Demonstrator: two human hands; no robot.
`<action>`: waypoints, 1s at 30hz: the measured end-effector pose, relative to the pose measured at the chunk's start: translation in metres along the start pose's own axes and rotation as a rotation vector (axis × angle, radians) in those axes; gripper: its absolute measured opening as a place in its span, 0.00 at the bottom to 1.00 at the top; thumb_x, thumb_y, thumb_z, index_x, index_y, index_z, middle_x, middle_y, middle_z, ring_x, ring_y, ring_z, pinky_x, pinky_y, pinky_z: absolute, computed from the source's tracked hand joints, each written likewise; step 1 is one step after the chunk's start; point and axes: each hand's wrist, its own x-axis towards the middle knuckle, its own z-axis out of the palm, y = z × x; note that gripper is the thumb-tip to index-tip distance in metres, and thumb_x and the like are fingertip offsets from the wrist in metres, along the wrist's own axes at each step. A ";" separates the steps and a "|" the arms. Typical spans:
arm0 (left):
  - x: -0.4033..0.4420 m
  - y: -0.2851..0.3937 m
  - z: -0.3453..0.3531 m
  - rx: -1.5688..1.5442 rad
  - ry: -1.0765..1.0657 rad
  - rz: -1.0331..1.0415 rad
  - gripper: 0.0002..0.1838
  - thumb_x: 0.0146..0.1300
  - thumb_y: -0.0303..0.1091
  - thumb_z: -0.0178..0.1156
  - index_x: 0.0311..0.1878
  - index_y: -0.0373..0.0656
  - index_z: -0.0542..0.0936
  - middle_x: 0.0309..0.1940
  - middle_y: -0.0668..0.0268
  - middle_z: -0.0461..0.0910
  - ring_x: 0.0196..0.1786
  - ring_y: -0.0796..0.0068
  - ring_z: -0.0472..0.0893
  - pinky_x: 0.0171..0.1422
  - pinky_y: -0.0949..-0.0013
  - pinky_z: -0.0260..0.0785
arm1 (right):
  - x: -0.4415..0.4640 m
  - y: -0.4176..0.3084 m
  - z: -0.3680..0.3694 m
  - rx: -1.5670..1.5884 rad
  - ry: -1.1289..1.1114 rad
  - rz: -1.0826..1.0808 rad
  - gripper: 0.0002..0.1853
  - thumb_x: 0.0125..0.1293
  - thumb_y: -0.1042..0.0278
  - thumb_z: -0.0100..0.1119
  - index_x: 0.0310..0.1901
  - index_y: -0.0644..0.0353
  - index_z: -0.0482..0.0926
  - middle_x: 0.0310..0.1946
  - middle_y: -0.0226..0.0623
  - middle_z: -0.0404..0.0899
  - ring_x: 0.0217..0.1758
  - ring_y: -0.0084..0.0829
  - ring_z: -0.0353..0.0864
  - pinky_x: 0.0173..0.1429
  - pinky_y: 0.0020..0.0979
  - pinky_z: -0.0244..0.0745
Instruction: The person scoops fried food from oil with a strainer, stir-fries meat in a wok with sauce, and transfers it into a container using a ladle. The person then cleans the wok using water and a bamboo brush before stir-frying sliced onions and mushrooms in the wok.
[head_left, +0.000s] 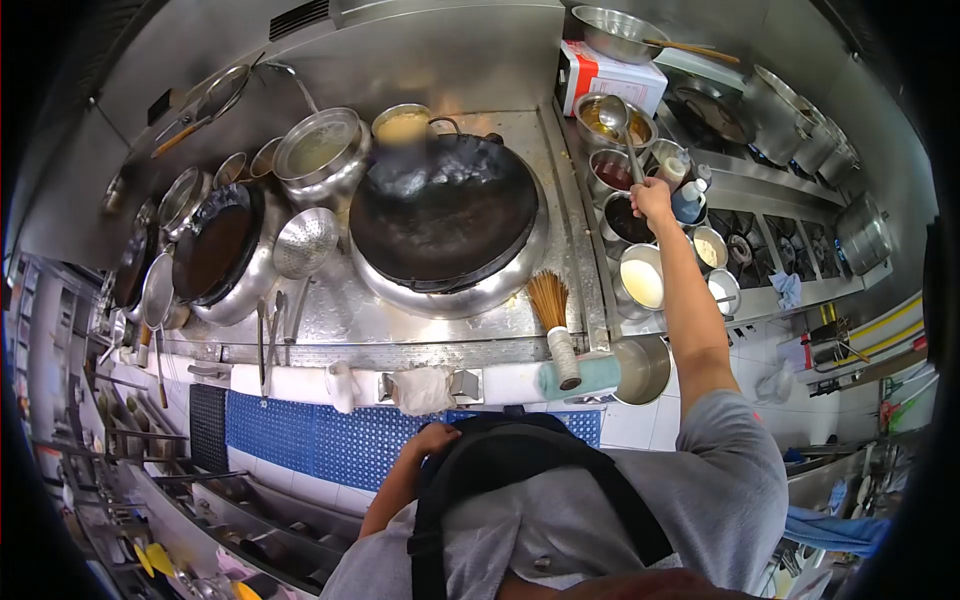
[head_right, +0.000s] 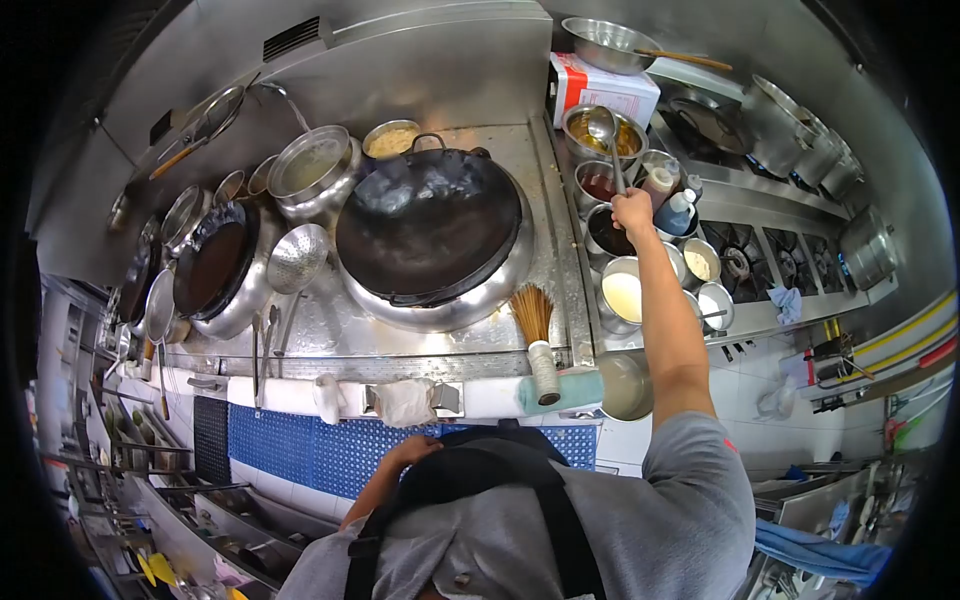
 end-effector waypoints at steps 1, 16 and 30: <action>0.007 0.007 0.001 0.015 0.000 0.007 0.25 0.72 0.54 0.56 0.52 0.39 0.87 0.44 0.49 0.88 0.47 0.54 0.87 0.57 0.57 0.76 | 0.002 -0.001 -0.002 0.025 -0.018 0.022 0.04 0.64 0.76 0.58 0.38 0.66 0.79 0.22 0.33 0.77 0.19 0.23 0.76 0.20 0.28 0.73; -0.105 -0.128 0.155 0.283 0.333 -0.506 0.20 0.66 0.44 0.51 0.38 0.42 0.89 0.45 0.47 0.87 0.50 0.44 0.86 0.58 0.48 0.78 | -0.126 -0.051 -0.027 0.631 -0.468 0.120 0.21 0.75 0.68 0.58 0.66 0.63 0.72 0.35 0.35 0.81 0.23 0.16 0.70 0.21 0.17 0.61; -0.172 0.023 0.190 -0.310 1.096 -0.607 0.23 0.70 0.46 0.50 0.32 0.37 0.84 0.31 0.43 0.83 0.37 0.44 0.84 0.47 0.45 0.76 | -0.177 0.080 0.182 0.085 -0.689 -0.200 0.31 0.69 0.77 0.59 0.73 0.58 0.68 0.32 0.33 0.78 0.21 0.21 0.70 0.19 0.25 0.61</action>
